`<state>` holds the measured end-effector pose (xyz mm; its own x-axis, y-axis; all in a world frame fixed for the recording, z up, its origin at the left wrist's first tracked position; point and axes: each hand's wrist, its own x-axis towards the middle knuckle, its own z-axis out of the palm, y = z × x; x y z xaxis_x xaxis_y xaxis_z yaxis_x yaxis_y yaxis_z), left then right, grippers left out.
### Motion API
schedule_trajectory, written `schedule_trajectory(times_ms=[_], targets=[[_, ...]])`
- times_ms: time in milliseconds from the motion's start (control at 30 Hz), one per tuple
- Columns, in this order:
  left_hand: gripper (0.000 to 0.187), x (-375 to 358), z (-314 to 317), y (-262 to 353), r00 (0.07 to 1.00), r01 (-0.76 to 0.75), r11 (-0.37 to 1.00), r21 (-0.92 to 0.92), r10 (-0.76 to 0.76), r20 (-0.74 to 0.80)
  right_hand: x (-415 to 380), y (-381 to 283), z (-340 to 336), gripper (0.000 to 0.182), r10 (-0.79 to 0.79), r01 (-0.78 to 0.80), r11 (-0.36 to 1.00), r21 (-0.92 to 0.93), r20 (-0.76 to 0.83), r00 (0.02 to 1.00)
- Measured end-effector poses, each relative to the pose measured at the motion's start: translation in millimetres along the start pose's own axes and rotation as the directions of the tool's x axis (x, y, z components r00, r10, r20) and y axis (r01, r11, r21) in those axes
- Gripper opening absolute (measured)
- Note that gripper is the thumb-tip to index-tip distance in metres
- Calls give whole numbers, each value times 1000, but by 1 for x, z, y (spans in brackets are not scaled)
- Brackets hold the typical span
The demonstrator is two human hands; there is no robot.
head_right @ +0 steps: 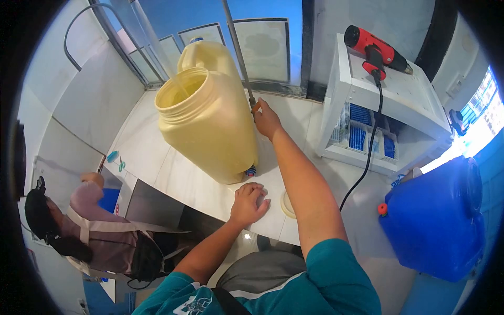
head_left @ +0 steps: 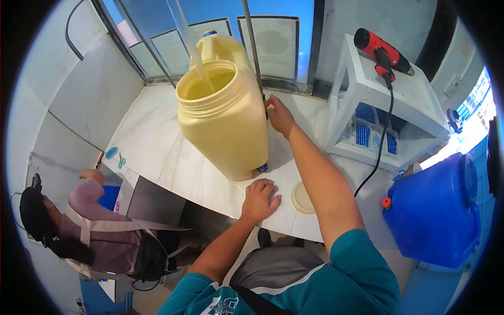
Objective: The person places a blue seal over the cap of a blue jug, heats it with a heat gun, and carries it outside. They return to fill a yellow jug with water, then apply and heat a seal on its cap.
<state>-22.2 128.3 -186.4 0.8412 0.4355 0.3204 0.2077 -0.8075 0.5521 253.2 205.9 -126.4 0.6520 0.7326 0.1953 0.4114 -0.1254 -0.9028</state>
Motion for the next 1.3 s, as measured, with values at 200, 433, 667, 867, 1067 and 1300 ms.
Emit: schedule_trajectory(times_ms=[200, 433, 667, 867, 1067, 1300], targets=[[27, 0, 2, 0, 1000, 15, 1000, 3, -15, 2, 8, -5, -3, 52, 6, 1, 998, -69, 102, 995], [27, 0, 4, 0, 1000, -8, 1000, 5, 8, -19, 2, -17, -12, 55, -49, 67, 918, -391, 56, 997], [26, 2, 4, -1, 999, -18, 1000, 10, 18, -28, -11, -27, -21, 39, 86, -63, 804, -591, 10, 996], [27, 1, 7, -2, 1000, -8, 1000, 8, 8, -6, 0, -8, -15, 37, 18, -30, 993, -112, -114, 993], [26, 1, 15, -5, 997, -54, 998, 34, 56, -55, -68, -102, -56, 32, -264, 310, 937, 159, -253, 931], [26, 2, 15, 0, 999, -35, 998, 54, 37, -28, -230, -158, -195, 22, -648, 662, 746, -68, -303, 699]])
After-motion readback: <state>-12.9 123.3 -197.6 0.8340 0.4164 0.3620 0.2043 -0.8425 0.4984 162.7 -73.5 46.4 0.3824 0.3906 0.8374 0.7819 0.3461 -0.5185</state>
